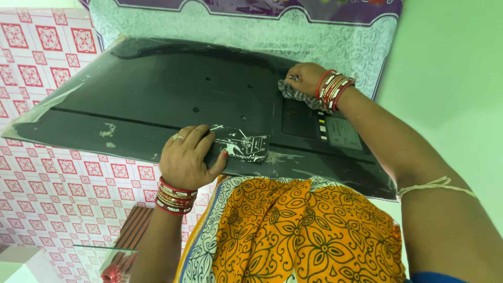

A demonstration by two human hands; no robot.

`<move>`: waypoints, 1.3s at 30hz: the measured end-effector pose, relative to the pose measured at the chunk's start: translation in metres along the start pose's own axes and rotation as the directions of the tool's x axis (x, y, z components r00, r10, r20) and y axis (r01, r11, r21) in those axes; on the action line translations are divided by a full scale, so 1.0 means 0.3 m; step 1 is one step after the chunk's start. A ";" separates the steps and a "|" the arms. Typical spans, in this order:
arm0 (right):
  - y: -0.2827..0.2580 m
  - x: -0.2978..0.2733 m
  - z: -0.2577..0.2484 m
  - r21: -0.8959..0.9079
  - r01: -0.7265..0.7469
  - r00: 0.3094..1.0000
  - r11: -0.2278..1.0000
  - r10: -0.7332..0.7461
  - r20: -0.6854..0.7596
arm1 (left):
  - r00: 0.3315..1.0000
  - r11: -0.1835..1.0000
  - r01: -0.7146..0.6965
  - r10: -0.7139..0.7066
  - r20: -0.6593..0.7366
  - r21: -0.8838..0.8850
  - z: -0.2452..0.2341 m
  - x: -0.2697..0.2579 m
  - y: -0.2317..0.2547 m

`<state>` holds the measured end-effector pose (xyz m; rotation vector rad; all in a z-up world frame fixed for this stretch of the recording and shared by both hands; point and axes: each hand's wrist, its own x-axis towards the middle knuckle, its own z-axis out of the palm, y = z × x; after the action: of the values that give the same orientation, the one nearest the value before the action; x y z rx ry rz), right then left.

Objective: The person wipes the back and edges of a television with a cloth while it sits on a table, turning it over to reach different parts.

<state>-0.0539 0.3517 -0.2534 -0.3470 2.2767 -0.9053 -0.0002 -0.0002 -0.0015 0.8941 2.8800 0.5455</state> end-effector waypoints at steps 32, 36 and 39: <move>-0.261 -0.418 -0.160 0.168 0.070 0.958 0.983 -0.113 0.262 | 1.000 1.000 -0.017 0.016 0.015 0.023 0.003 0.003 -0.006; -0.270 -0.333 -0.080 0.001 0.231 0.973 0.973 -0.231 0.022 | 1.000 0.999 -0.015 0.015 0.017 0.029 0.005 0.003 -0.005; -0.279 -0.297 -0.060 0.002 0.211 0.975 0.977 -0.211 -0.066 | 1.000 0.999 -0.018 0.018 0.018 0.035 0.002 0.001 -0.002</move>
<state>0.0014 0.3410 -0.1435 -0.5719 2.3255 -1.0471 -0.0007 -0.0004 -0.0023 0.9260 2.8775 0.4869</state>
